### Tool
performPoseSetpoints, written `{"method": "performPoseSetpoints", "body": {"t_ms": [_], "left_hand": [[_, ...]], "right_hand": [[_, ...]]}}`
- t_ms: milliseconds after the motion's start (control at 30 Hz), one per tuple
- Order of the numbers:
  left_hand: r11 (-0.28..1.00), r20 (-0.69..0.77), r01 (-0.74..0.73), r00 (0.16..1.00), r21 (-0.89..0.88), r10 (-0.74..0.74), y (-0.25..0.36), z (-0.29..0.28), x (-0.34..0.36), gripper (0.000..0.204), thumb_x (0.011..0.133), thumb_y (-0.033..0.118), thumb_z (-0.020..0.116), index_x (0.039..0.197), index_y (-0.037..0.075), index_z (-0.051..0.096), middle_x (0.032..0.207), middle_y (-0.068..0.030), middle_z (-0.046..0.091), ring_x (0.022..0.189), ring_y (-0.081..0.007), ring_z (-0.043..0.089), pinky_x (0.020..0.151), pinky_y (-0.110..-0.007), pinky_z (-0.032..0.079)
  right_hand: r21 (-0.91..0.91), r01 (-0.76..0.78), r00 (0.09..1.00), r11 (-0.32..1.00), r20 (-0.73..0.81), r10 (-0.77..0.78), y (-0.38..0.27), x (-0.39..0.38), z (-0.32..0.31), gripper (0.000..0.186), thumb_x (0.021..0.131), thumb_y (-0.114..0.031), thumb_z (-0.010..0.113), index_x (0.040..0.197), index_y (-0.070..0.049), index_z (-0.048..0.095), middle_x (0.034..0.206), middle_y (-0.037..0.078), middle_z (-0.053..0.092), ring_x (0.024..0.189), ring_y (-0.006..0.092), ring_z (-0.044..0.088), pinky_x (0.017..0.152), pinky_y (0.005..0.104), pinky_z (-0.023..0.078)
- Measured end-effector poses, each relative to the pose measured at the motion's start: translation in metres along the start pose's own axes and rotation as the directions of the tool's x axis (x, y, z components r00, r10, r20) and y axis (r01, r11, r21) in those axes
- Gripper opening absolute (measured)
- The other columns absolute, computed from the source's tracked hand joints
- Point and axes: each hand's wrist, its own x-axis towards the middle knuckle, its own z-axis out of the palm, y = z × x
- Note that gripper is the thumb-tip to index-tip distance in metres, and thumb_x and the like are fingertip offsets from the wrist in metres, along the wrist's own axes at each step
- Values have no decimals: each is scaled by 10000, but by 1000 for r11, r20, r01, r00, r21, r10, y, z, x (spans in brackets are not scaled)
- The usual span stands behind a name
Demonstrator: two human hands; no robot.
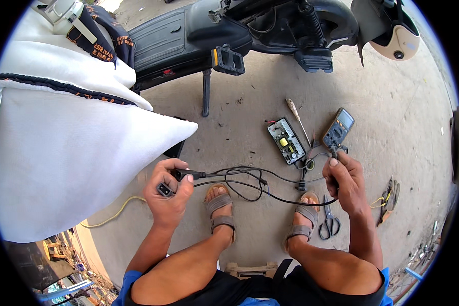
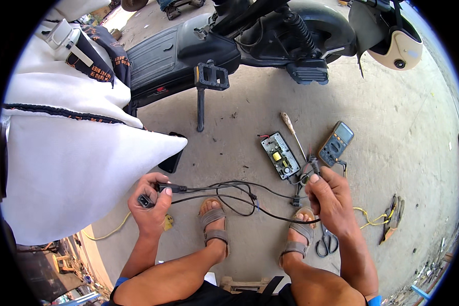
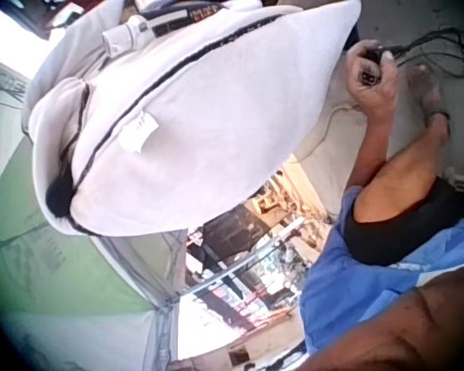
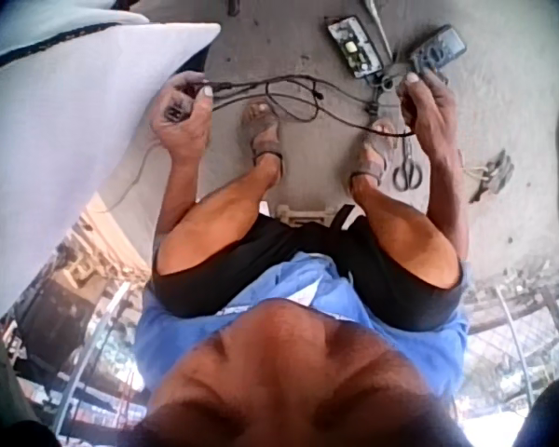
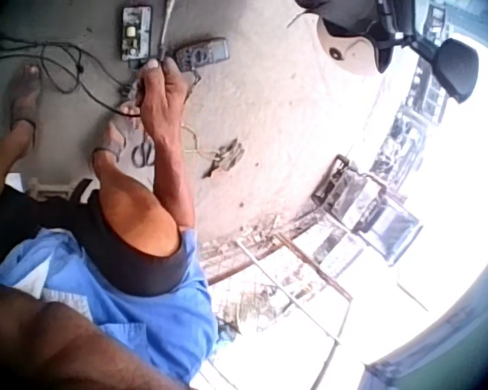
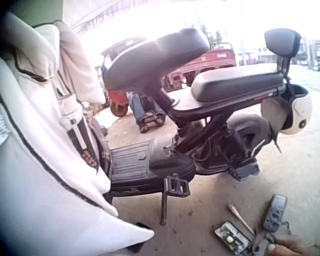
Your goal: The person sits on the floor and repairs a black power adapter cable. They strip the wire insulation, twist the exposed copper strands, and wrap the connection with yellow electrical tape. A multimeter and a circuit board are visible on the floor nearby.
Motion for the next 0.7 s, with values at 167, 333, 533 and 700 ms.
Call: {"method": "performPoseSetpoints", "body": {"t_ms": [167, 333, 533, 700], "left_hand": [[998, 237, -44, 970, -48, 54, 16, 29, 12, 387, 798, -28, 779, 685, 78, 424, 1068, -188, 660, 893, -150, 584, 799, -311, 477], [991, 336, -111, 933, -76, 130, 23, 53, 11, 365, 802, 1, 816, 705, 58, 469, 1054, -183, 673, 880, -172, 625, 770, -297, 501], [977, 360, -195, 909, -81, 211, 25, 69, 11, 386, 806, 74, 856, 736, 54, 477, 1039, -158, 653, 873, -171, 610, 750, -302, 495], [970, 343, -191, 910, -152, 233, 14, 75, 7, 370, 850, 182, 842, 839, 54, 495, 1049, -134, 577, 864, -174, 562, 776, -306, 478]], "right_hand": [[37, 45, 956, 998, 287, -54, -21, 1, 50, 190, 1049, -172, 576, 1008, 12, 587, 816, 14, 570, 632, 66, 569, 559, 242, 465], [77, 382, 879, 921, 278, -388, -4, 11, 96, 255, 918, -23, 702, 1149, 41, 615, 879, 88, 631, 790, 112, 621, 646, 263, 505], [101, 208, 927, 973, 298, -229, 4, 10, 100, 251, 926, -25, 706, 1158, 45, 640, 914, 102, 675, 784, 84, 606, 656, 267, 503], [222, 209, 939, 952, 226, -259, 13, 11, 101, 225, 960, -39, 684, 1162, 46, 636, 875, 55, 683, 756, 78, 611, 662, 257, 510]]}}
